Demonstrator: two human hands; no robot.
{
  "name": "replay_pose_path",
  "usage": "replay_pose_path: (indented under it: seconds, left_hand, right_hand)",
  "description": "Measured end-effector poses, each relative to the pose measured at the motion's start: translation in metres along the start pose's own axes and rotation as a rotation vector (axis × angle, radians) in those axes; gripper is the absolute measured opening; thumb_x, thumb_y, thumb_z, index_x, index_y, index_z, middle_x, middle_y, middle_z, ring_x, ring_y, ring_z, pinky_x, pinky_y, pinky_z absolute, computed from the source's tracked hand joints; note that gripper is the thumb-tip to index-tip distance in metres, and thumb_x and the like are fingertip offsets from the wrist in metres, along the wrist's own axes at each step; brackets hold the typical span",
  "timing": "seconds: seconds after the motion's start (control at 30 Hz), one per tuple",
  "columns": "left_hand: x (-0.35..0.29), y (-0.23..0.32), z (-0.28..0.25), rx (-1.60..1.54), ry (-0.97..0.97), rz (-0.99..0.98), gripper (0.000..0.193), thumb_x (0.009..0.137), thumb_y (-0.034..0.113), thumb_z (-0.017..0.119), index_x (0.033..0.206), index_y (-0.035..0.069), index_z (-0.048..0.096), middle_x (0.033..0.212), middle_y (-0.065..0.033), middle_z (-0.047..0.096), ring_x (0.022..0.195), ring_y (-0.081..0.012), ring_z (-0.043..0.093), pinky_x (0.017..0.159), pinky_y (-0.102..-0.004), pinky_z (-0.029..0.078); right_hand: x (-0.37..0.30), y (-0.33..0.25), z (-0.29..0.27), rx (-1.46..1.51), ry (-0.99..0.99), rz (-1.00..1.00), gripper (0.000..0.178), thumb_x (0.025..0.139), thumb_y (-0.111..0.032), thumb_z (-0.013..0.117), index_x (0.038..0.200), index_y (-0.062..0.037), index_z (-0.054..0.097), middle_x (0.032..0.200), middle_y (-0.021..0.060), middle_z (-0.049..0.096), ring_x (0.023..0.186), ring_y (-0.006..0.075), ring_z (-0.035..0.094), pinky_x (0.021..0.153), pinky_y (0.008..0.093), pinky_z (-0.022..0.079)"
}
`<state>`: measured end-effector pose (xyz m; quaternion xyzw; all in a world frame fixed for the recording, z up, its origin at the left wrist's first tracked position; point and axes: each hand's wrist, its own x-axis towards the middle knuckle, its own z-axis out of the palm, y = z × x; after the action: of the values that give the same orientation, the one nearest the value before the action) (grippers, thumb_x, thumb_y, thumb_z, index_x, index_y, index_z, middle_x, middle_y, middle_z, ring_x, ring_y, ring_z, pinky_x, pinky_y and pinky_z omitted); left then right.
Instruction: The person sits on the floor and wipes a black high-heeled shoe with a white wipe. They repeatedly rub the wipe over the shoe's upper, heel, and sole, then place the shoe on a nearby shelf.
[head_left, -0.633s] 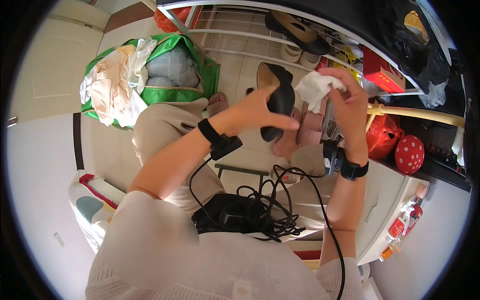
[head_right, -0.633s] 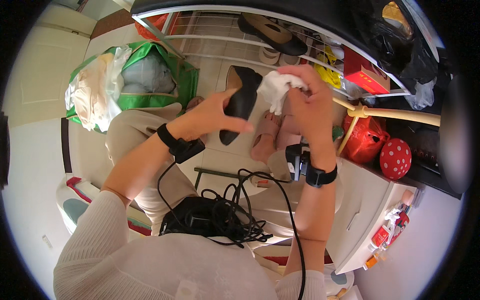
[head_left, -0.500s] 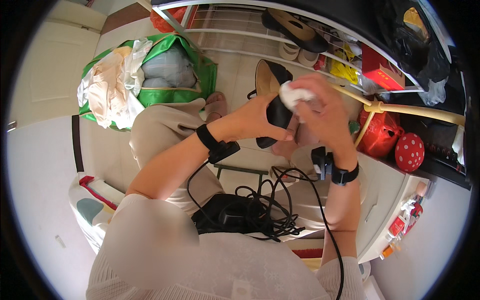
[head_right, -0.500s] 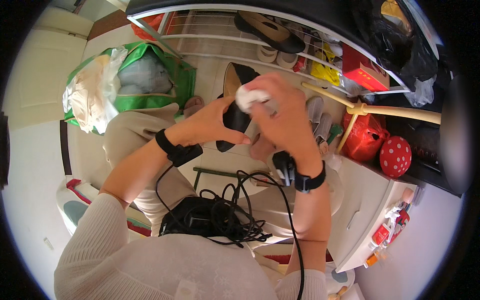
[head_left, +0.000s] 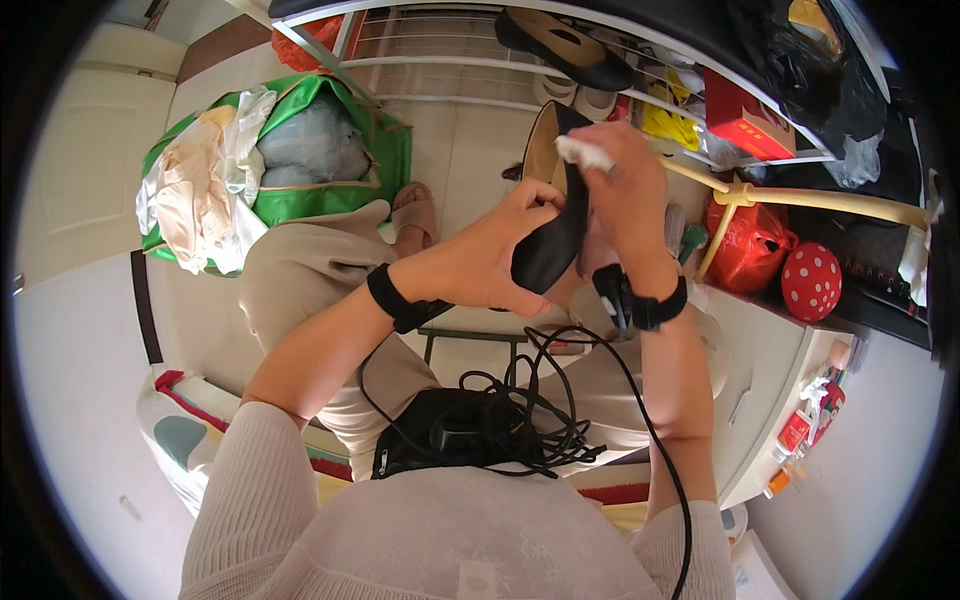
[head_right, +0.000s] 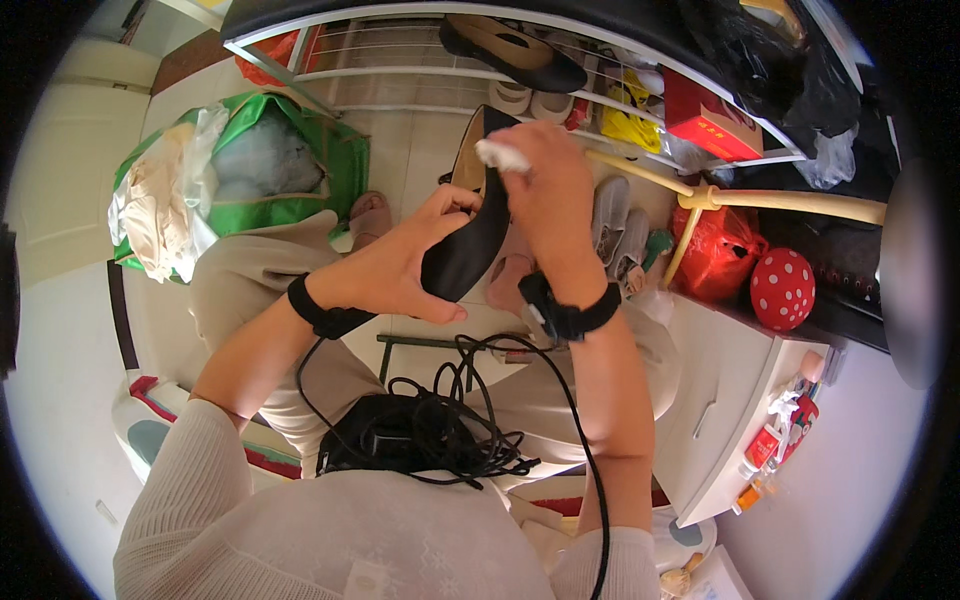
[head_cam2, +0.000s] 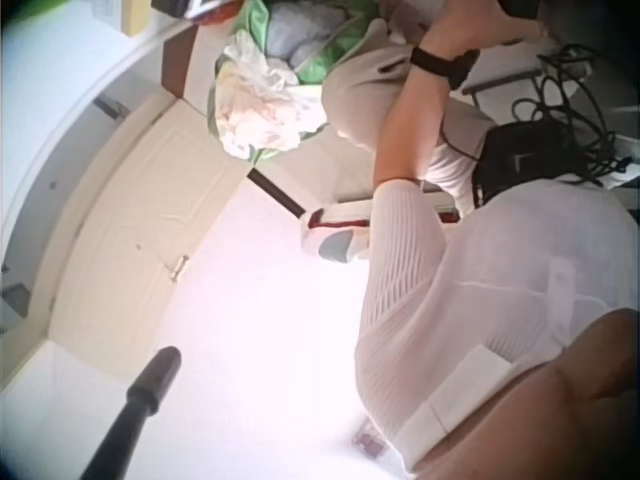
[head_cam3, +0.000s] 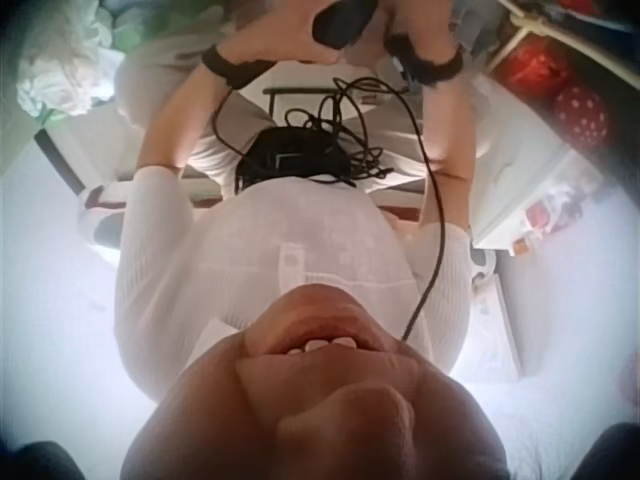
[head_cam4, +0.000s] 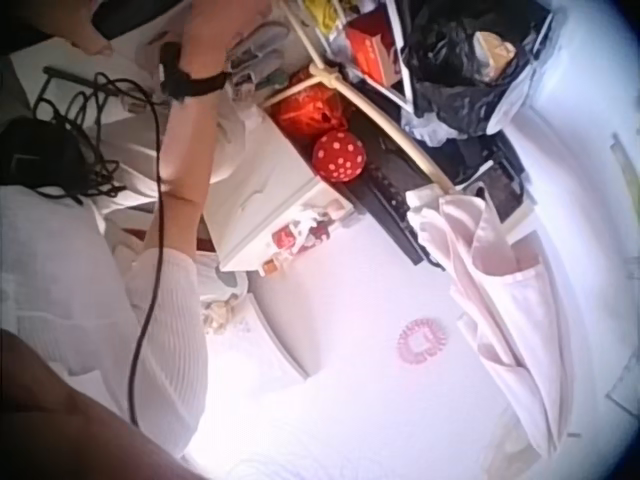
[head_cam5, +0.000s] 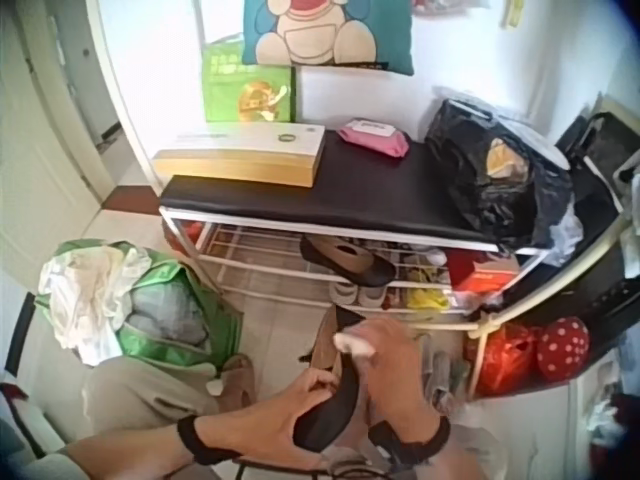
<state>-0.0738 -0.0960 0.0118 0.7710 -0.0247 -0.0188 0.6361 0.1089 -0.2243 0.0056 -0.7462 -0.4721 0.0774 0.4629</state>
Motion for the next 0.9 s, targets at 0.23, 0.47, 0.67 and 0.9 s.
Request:
replay_pose_path:
  seconds: [0.23, 0.47, 0.67, 0.9]
  left_hand:
    - [0.000, 0.005, -0.005, 0.017, -0.044, -0.065, 0.070, 0.068, 0.018, 0.090, 0.127, -0.004, 0.059, 0.144, -0.0149, 0.037, 0.130, -0.0300, 0.045, 0.111, -0.0372, 0.041]
    - [0.002, 0.005, 0.001, -0.012, 0.009, 0.016, 0.073, 0.068, 0.016, 0.090, 0.130, -0.003, 0.059, 0.149, -0.0148, 0.034, 0.129, -0.0293, 0.047, 0.110, -0.0372, 0.042]
    - [-0.007, -0.008, -0.007, 0.020, 0.154, -0.085, 0.088, 0.067, 0.017, 0.092, 0.143, -0.003, 0.051, 0.156, -0.0157, 0.030, 0.138, -0.0311, 0.043, 0.117, -0.0396, 0.036]
    - [0.000, -0.010, -0.006, 0.031, 0.088, -0.023, 0.089, 0.068, 0.020, 0.092, 0.144, 0.000, 0.051, 0.156, -0.0171, 0.034, 0.144, -0.0329, 0.038, 0.120, -0.0417, 0.033]
  right_hand:
    - [0.003, 0.016, -0.018, -0.154, 0.126, -0.110, 0.036, 0.080, 0.011, 0.066, 0.109, -0.0074, 0.074, 0.102, 0.0131, 0.072, 0.096, 0.0311, 0.070, 0.087, 0.0344, 0.055]
    - [0.005, 0.019, -0.034, -0.080, 0.205, 0.145, 0.027, 0.087, 0.006, 0.068, 0.111, -0.0054, 0.072, 0.102, 0.0122, 0.071, 0.095, 0.0266, 0.069, 0.085, 0.0331, 0.054]
    - [-0.018, -0.034, -0.009, 0.115, -0.171, 0.120, 0.027, 0.083, 0.009, 0.066, 0.107, -0.0023, 0.070, 0.098, 0.0097, 0.066, 0.091, 0.0250, 0.065, 0.081, 0.0321, 0.050]
    - [-0.005, -0.029, -0.020, 0.058, -0.152, 0.131, 0.025, 0.083, 0.008, 0.067, 0.105, -0.0017, 0.071, 0.101, 0.0109, 0.068, 0.093, 0.0260, 0.067, 0.081, 0.0317, 0.052]
